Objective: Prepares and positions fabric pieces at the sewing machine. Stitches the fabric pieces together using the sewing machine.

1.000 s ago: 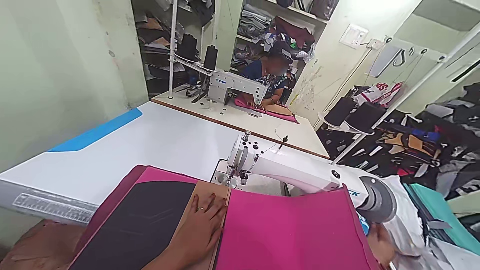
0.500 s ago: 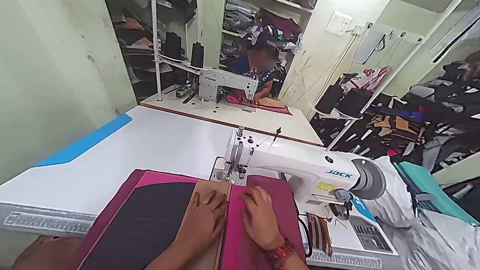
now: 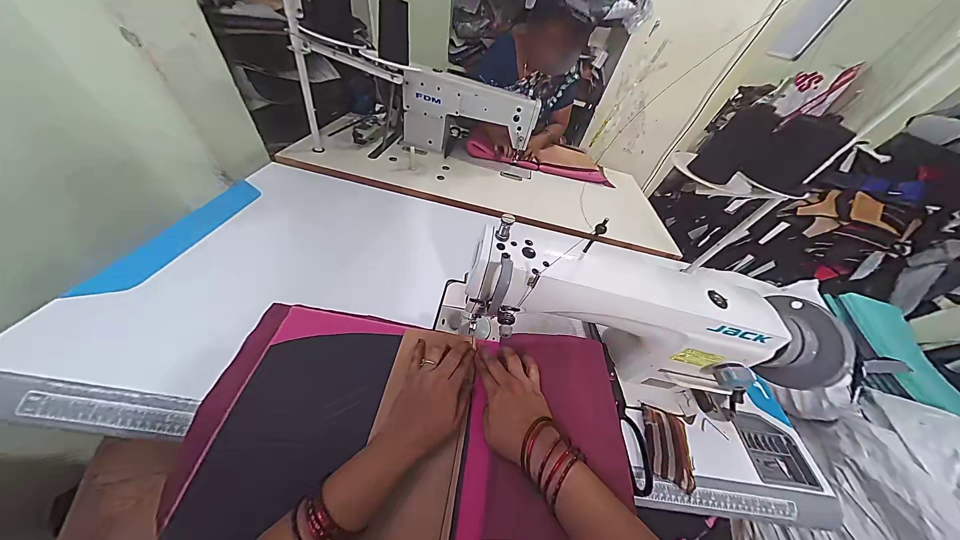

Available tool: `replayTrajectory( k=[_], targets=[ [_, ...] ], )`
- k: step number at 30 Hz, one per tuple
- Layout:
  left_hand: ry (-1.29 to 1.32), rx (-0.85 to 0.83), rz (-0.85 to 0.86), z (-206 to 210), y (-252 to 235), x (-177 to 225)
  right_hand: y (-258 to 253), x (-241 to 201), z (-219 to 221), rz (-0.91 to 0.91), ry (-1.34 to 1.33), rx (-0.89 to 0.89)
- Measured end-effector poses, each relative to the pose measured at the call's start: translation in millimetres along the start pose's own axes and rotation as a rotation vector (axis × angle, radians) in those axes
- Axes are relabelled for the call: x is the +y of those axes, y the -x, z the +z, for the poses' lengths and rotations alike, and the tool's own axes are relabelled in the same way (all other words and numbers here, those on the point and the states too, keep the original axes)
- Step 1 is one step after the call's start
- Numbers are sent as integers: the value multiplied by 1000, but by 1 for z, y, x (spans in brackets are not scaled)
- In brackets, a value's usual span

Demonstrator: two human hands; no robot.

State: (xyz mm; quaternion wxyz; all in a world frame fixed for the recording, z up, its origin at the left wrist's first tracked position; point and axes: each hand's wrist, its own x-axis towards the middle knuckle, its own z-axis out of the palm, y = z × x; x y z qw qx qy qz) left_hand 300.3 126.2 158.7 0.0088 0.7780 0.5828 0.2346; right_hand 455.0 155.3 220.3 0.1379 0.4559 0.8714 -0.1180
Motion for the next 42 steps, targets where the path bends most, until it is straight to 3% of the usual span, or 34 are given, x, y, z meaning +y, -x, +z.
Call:
replayTrajectory(
  k=[4,13,20,23,25,35,42],
  targets=[
    [8,-53,-10,-1,-7,-2,-9,0,-9,-4,-17,-95],
    [22,-212,-55,-4,-39,-17,-36,13,-19,3,-37,-71],
    [59,-218,-66,-5,-42,-19,-38,15,-19,13,-52,-68],
    [69,-55,5,-1,-37,-19,-35,19,-16,-7,-77,5],
    [72,71,86,2,-32,-19,-31,22,-5,-60,-128,192],
    [108,-135,-23,-2,-40,-13,-40,19,-15,-39,-40,106],
    [159,-213,-164,-13,-64,-14,-56,30,-28,3,-121,51]
  ],
)
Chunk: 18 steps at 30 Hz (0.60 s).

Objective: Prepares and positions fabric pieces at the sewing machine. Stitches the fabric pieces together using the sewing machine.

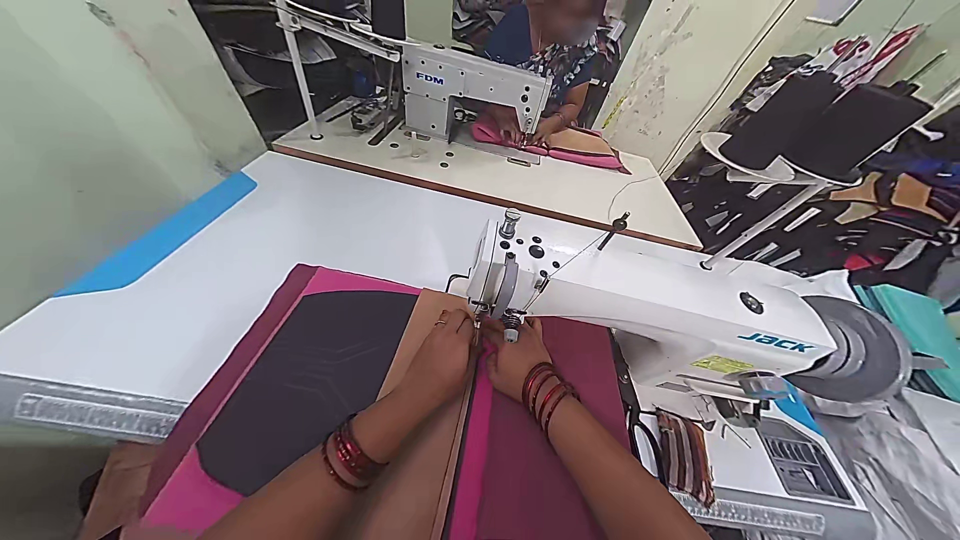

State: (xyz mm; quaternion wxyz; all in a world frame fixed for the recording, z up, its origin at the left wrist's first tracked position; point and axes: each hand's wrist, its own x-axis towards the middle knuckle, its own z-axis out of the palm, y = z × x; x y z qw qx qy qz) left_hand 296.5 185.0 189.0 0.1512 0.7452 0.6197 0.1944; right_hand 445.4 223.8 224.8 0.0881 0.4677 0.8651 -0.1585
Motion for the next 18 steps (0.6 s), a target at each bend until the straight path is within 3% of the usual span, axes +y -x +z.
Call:
replayTrajectory(
  k=[4,8,12,15,18],
  targets=[
    [21,-40,-79,-5,-8,3,-7,3,-6,23,16,-11],
    [66,38,-15,1,-2,-4,-4,7,-2,-42,11,64],
    [154,14,61,2,28,-7,18,3,11,-190,1,193],
    [92,204,197,18,60,-7,47,-14,27,-132,-23,138],
    [-10,266,232,29,75,-4,71,-28,45,-94,21,122]
  ],
)
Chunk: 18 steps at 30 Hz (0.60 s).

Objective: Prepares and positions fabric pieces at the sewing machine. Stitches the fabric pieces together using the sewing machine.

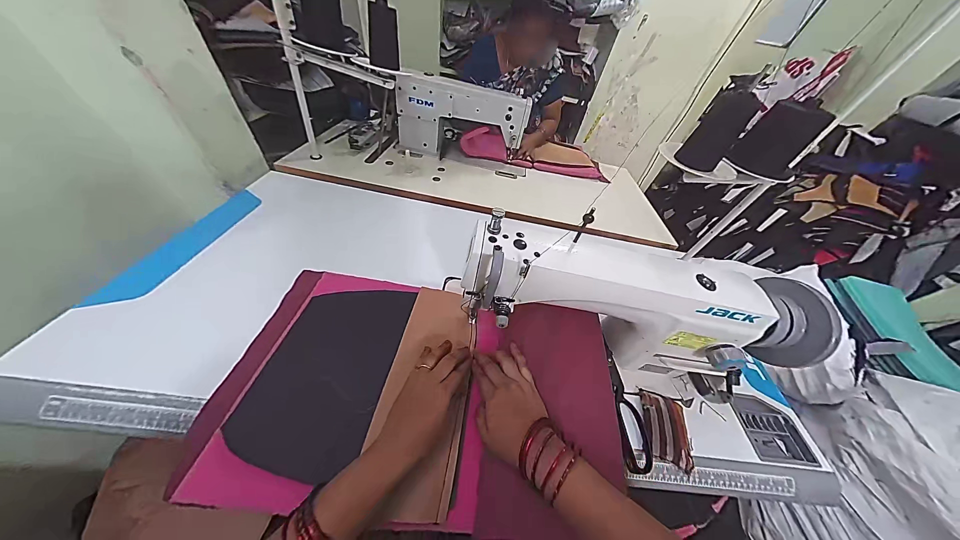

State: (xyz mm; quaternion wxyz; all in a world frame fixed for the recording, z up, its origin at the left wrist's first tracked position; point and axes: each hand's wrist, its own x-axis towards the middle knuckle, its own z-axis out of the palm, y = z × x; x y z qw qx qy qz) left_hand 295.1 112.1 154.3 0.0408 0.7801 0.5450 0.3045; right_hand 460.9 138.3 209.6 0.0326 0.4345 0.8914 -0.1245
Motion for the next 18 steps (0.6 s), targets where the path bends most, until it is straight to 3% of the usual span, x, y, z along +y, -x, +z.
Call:
replayTrajectory(
  k=[9,18],
  targets=[
    [-151,-88,-20,-1,-17,1,-18,6,-16,-23,29,-135],
    [-198,-245,-95,-4,-39,0,-37,15,-23,-13,11,-140]
  ],
)
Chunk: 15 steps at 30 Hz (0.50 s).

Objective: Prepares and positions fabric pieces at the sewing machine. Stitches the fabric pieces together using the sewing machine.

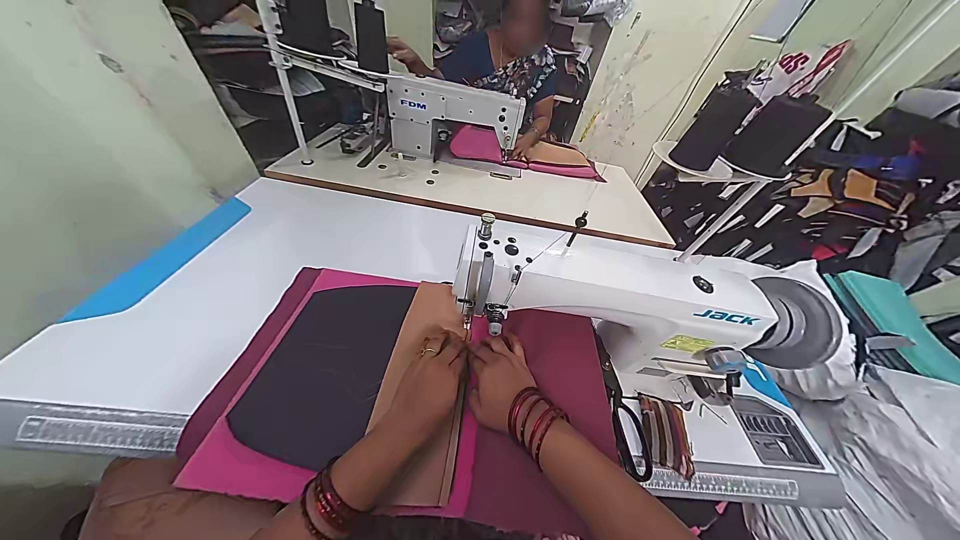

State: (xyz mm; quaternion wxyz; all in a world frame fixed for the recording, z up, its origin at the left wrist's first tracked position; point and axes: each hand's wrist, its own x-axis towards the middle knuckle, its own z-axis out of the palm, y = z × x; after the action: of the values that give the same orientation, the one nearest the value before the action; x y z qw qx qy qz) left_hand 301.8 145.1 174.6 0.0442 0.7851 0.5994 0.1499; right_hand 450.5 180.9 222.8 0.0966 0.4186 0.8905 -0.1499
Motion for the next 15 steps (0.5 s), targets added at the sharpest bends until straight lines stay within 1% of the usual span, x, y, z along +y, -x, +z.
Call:
replayTrajectory(
  k=[2,8,10,15],
  targets=[
    [3,13,1,2,-4,-2,-4,2,-3,8,-6,-6],
    [29,16,4,3,-16,-8,-16,14,-3,11,-45,58],
    [59,-26,-34,-1,-20,-7,-22,18,-4,26,-52,79],
    [123,-31,-116,-1,-23,-4,-26,24,-5,47,-98,139]
  ],
)
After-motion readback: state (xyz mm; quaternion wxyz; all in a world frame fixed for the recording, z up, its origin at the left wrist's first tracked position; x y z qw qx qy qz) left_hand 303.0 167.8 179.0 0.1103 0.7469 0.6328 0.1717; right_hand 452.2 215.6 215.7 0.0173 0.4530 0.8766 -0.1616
